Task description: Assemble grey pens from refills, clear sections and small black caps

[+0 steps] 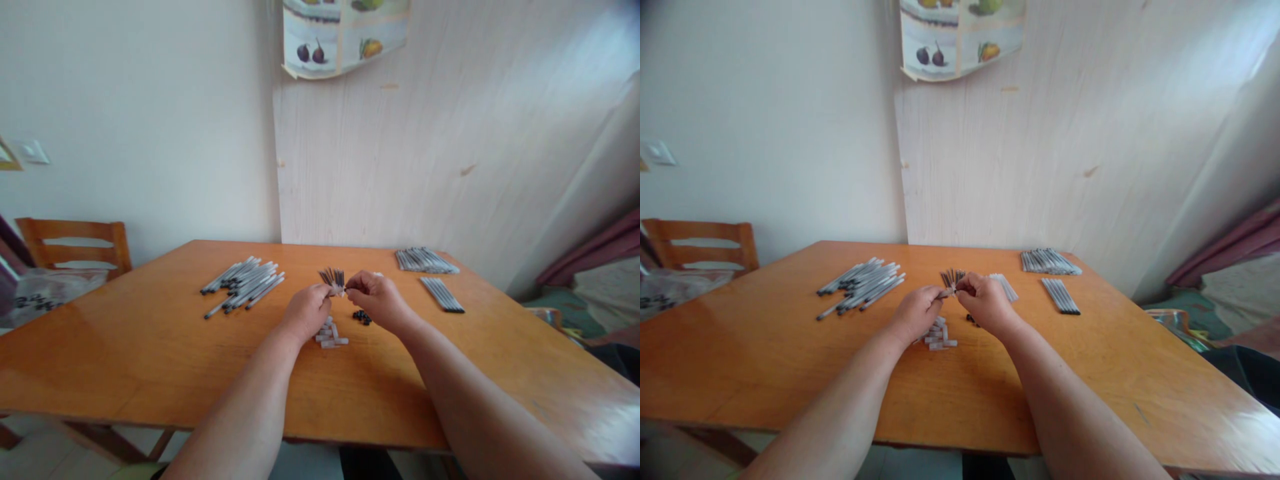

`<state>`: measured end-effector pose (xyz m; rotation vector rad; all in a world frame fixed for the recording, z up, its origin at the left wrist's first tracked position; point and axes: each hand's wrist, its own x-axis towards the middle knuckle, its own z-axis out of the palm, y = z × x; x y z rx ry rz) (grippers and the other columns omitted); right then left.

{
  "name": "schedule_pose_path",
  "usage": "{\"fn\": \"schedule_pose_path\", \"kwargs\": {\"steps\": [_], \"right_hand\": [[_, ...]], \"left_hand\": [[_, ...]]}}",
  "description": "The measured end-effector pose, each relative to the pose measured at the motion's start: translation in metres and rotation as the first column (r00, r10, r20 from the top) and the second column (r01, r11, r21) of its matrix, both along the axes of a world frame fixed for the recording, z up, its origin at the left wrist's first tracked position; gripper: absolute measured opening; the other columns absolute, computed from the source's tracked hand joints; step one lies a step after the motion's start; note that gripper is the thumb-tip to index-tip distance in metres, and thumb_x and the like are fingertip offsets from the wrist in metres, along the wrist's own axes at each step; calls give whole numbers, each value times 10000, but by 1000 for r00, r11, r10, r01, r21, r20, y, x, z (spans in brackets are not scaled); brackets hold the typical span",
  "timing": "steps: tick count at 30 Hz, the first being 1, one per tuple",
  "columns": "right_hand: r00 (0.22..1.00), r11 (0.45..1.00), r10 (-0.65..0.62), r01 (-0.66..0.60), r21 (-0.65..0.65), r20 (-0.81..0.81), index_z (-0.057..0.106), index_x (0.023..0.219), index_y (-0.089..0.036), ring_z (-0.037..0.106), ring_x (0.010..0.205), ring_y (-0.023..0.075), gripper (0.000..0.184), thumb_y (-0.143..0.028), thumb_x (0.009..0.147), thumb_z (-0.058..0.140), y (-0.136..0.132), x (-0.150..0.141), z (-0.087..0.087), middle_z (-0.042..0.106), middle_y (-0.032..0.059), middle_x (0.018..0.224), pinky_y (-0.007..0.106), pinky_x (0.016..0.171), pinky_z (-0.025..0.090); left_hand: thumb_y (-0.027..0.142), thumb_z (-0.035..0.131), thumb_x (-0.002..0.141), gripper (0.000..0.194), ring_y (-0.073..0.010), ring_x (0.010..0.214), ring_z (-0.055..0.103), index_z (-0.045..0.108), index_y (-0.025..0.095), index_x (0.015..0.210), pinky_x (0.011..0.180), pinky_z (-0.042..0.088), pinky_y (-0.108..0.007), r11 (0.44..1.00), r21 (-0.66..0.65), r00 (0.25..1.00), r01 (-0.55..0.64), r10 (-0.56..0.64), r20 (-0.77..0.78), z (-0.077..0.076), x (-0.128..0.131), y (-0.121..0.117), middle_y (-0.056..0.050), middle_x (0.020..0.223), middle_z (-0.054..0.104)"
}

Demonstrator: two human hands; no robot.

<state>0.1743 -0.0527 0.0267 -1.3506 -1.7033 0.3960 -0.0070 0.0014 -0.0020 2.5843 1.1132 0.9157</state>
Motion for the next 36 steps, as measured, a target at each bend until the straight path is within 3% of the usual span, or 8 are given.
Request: {"fn": "schedule_pose_path", "kwargs": {"steps": [24,36], "right_hand": [[992,999,-30,25,37,121,630,789,-200,532,579,98,83,-182,791,549,-5,-4,5,607,-28,638,200,514,350],[991,999,-24,20,28,134,648,795,-200,545,594,107,96,-202,797,553,-4,-4,5,627,-12,661,209,532,378]], "left_hand": [[140,456,869,261,-187,939,649,675,212,992,794,474,-271,1000,11,999,0,1,-41,1,0,-2,-58,1007,711],[152,456,874,248,-187,949,650,676,216,967,824,480,-282,1000,-3,999,-1,1,-42,2,1,-4,-58,995,711]]}}
